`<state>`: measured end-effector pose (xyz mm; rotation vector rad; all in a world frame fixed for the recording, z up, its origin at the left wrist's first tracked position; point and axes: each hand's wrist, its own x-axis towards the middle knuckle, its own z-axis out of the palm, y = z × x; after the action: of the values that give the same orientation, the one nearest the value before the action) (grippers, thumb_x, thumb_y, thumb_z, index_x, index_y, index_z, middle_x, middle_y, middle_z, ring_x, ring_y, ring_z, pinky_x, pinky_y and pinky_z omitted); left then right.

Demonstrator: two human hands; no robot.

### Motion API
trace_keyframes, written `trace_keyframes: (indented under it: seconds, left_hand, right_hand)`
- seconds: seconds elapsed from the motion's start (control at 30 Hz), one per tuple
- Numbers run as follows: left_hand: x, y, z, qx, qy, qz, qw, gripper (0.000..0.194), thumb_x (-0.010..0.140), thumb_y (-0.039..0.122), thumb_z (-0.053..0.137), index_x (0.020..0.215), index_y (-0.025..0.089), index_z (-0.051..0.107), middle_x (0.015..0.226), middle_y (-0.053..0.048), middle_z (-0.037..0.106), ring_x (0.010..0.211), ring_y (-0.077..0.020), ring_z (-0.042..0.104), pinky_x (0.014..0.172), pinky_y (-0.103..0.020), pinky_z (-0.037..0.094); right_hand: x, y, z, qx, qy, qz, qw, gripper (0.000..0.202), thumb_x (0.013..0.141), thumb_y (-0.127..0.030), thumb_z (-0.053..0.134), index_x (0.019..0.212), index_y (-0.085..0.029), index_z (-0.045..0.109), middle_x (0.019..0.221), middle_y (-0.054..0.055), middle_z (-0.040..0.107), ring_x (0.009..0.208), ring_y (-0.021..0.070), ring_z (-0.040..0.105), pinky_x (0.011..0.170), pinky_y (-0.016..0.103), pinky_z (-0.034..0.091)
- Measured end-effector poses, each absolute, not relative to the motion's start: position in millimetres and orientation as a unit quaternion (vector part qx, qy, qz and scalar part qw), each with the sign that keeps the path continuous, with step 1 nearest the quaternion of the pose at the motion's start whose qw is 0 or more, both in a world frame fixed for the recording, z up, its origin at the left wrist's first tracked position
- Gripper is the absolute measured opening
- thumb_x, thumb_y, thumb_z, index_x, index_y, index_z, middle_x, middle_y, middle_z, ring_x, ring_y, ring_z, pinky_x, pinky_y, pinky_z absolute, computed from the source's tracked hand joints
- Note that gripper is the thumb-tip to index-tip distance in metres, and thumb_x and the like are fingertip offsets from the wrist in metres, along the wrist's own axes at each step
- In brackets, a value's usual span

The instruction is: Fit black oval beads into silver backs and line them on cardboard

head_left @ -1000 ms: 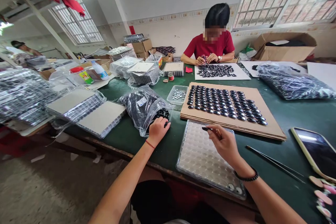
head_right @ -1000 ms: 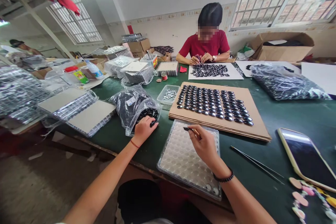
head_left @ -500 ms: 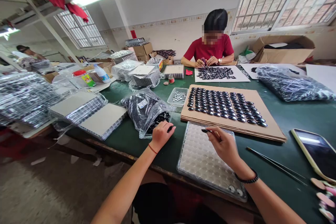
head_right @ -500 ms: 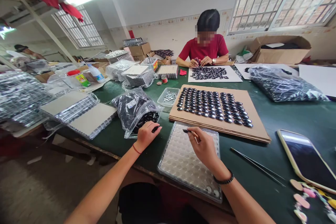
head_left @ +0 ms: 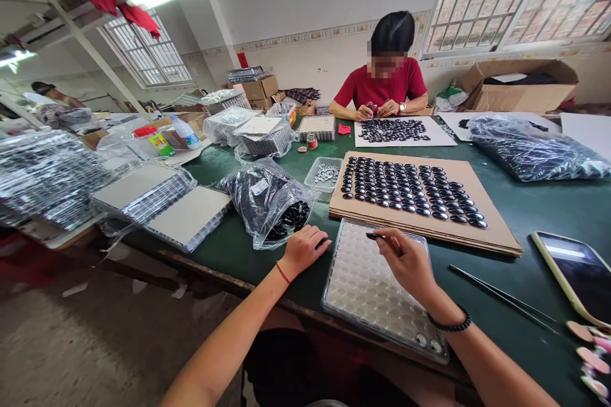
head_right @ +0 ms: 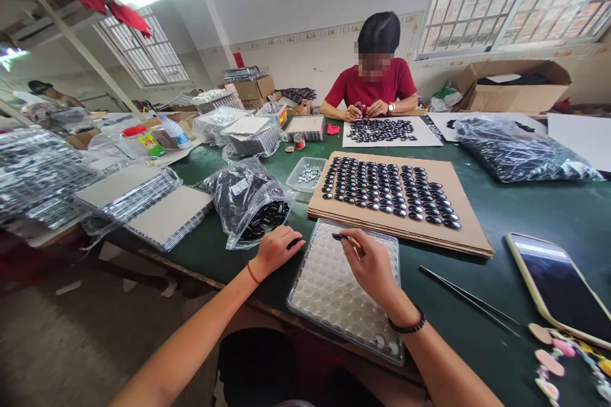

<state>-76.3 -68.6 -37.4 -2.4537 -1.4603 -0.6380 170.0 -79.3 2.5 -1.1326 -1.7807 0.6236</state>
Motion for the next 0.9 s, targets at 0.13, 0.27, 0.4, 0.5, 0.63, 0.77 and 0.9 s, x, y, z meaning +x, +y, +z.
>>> trace_keyframes:
  seconds: [0.13,0.27,0.4,0.5,0.63,0.77,0.9]
  left_hand:
    - [-75.9,-69.0,-36.4,-0.839,-0.489,-0.214,0.107,0.019,0.086,0.031,0.045,0.081,0.020,0.059,0.075,-0.002,0.061,0.073,-0.0147,0.054,0.065,-0.027,0.041]
    - [-76.3,-68.5,-37.3,-0.841,-0.483,-0.223,0.095,0.017,0.086,0.030,0.045,0.083,0.019,0.059,0.076,-0.002,0.060,0.074,-0.0145,0.053,0.066,-0.027,0.041]
    - [-76.3,-68.4,-37.0,-0.851,-0.467,-0.219,0.100,0.016,0.086,0.028,0.045,0.081,0.019,0.058,0.075,-0.003,0.060,0.073,-0.0150,0.053,0.066,-0.028,0.042]
    - [-76.0,-68.8,-35.7,-0.860,-0.454,-0.207,0.108,0.017,0.086,0.028,0.045,0.082,0.020,0.059,0.075,-0.003,0.059,0.073,-0.0156,0.052,0.066,-0.029,0.042]
    - [-75.7,-68.9,-34.9,-0.866,-0.444,-0.196,0.122,0.017,0.086,0.028,0.045,0.082,0.020,0.059,0.075,-0.004,0.059,0.077,-0.0171,0.052,0.069,-0.031,0.041]
    - [-75.4,-69.1,-35.2,-0.862,-0.449,-0.191,0.135,0.015,0.085,0.027,0.046,0.083,0.021,0.060,0.078,-0.004,0.059,0.082,-0.0185,0.051,0.073,-0.034,0.039]
    - [-75.0,-70.4,-34.3,-0.858,-0.453,-0.199,0.137,0.014,0.084,0.028,0.047,0.084,0.021,0.060,0.079,-0.004,0.061,0.083,-0.0184,0.051,0.077,-0.036,0.036]
  right_hand:
    - [170.2,-78.4,2.6,-0.458,-0.723,0.247,0.454,0.019,0.084,-0.031,0.048,0.090,-0.016,0.059,0.058,0.000,0.056,0.046,0.0088,0.044,0.045,0.020,0.034]
    - [169.6,-77.1,1.3,-0.459,-0.726,0.236,0.456,0.019,0.084,-0.030,0.047,0.089,-0.016,0.058,0.057,-0.001,0.056,0.046,0.0090,0.045,0.045,0.021,0.034]
    - [168.3,-77.4,1.9,-0.452,-0.727,0.238,0.458,0.019,0.085,-0.030,0.047,0.089,-0.016,0.058,0.058,0.000,0.057,0.047,0.0092,0.046,0.044,0.020,0.035]
    - [167.7,-78.2,2.9,-0.453,-0.727,0.237,0.458,0.019,0.085,-0.031,0.047,0.089,-0.016,0.058,0.058,0.000,0.057,0.047,0.0092,0.046,0.044,0.020,0.035]
    - [167.3,-77.6,2.7,-0.457,-0.730,0.230,0.454,0.019,0.085,-0.031,0.046,0.088,-0.017,0.059,0.057,-0.001,0.056,0.045,0.0088,0.044,0.043,0.020,0.034]
    - [167.0,-76.0,1.4,-0.461,-0.730,0.223,0.453,0.019,0.085,-0.031,0.046,0.088,-0.017,0.059,0.056,-0.001,0.055,0.045,0.0089,0.044,0.043,0.020,0.034]
    - [167.2,-76.1,0.7,-0.459,-0.736,0.220,0.447,0.019,0.085,-0.030,0.046,0.090,-0.017,0.058,0.057,-0.001,0.055,0.047,0.0090,0.045,0.044,0.020,0.034]
